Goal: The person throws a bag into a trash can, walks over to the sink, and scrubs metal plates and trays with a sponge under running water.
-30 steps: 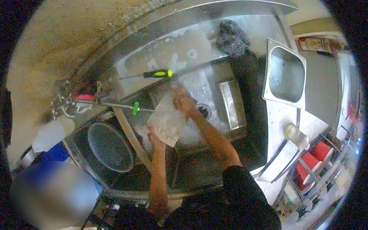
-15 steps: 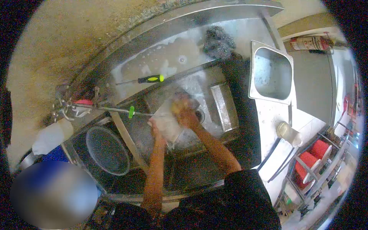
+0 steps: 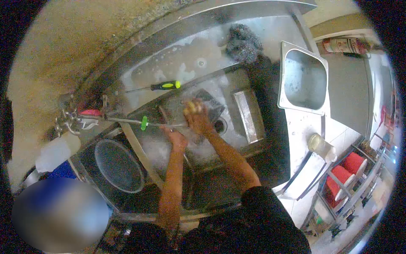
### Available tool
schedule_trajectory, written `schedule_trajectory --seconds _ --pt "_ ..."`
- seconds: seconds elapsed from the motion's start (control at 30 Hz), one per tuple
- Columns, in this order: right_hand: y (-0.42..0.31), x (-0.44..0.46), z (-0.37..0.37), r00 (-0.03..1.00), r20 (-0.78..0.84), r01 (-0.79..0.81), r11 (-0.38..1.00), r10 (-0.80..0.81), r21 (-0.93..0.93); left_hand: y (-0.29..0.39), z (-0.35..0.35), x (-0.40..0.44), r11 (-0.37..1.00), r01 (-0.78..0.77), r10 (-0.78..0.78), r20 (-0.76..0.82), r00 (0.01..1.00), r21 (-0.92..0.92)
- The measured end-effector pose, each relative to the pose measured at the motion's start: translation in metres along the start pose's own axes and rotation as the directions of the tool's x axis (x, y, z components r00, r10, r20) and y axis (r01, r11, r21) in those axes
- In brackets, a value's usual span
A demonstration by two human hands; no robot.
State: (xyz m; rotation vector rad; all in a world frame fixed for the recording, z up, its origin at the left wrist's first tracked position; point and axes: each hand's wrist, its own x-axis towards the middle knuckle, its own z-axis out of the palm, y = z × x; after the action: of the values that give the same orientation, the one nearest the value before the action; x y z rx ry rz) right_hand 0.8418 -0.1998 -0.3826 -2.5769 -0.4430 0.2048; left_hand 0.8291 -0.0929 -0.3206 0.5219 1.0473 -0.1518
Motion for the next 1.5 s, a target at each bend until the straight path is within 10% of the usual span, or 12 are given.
schedule_trajectory --seconds 0.17,0.27,0.43,0.6,0.77,0.9,1.0,1.13,1.17,1.3,1.4,1.5 --pt "-0.011 -0.004 0.01 0.918 -0.008 0.357 0.815 -0.397 0.458 -0.011 -0.044 0.03 0.995 0.042 -0.055 0.142 0.988 0.088" --pt "-0.003 0.018 -0.013 0.995 -0.096 -0.003 0.998 0.009 0.056 -0.008 -0.038 0.029 0.99 0.125 -0.106 0.237 0.966 -0.064" --pt "0.01 0.0 0.005 0.958 0.175 -0.058 0.445 -0.229 0.894 -0.013 -0.049 0.019 0.999 -0.035 0.027 0.22 0.975 0.033" --pt "-0.009 -0.027 -0.038 0.929 0.039 0.336 0.882 -0.369 0.33 -0.03 -0.065 0.04 0.979 0.155 -0.162 0.044 0.986 0.133" --pt "0.008 -0.045 0.014 0.996 -0.084 -0.008 0.979 0.026 0.205 -0.043 -0.038 0.014 0.982 -0.114 0.111 0.028 0.993 0.152" --pt "0.009 -0.049 -0.029 0.949 0.063 0.284 0.922 -0.31 0.262 -0.045 -0.058 0.007 0.988 -0.128 0.126 0.021 0.992 0.087" --pt "-0.003 -0.067 0.004 0.989 0.082 -0.105 0.981 0.12 -0.162 -0.047 -0.089 0.028 0.977 -0.194 0.195 -0.001 0.981 0.09" --pt "0.0 -0.05 -0.031 0.883 0.421 0.281 0.953 -0.209 -0.115 -0.036 -0.064 -0.013 0.994 -0.095 0.099 -0.068 0.993 0.061" --pt "0.013 -0.048 -0.017 0.995 0.069 -0.055 0.984 0.067 -0.172 -0.037 -0.069 -0.02 0.986 -0.135 0.137 -0.018 0.99 0.1" --pt "-0.01 -0.032 -0.038 0.999 -0.011 0.028 0.99 -0.03 -0.142 -0.034 -0.071 -0.027 0.964 -0.227 0.214 0.107 0.971 0.136" --pt "-0.003 -0.031 -0.053 0.924 -0.109 0.38 0.841 -0.367 0.385 -0.019 -0.077 -0.042 0.983 -0.174 0.165 0.131 0.978 0.06" --pt "-0.004 -0.008 -0.042 0.996 -0.089 0.057 0.89 -0.018 0.452 -0.012 -0.078 -0.054 0.954 -0.21 0.202 0.059 0.978 0.215"
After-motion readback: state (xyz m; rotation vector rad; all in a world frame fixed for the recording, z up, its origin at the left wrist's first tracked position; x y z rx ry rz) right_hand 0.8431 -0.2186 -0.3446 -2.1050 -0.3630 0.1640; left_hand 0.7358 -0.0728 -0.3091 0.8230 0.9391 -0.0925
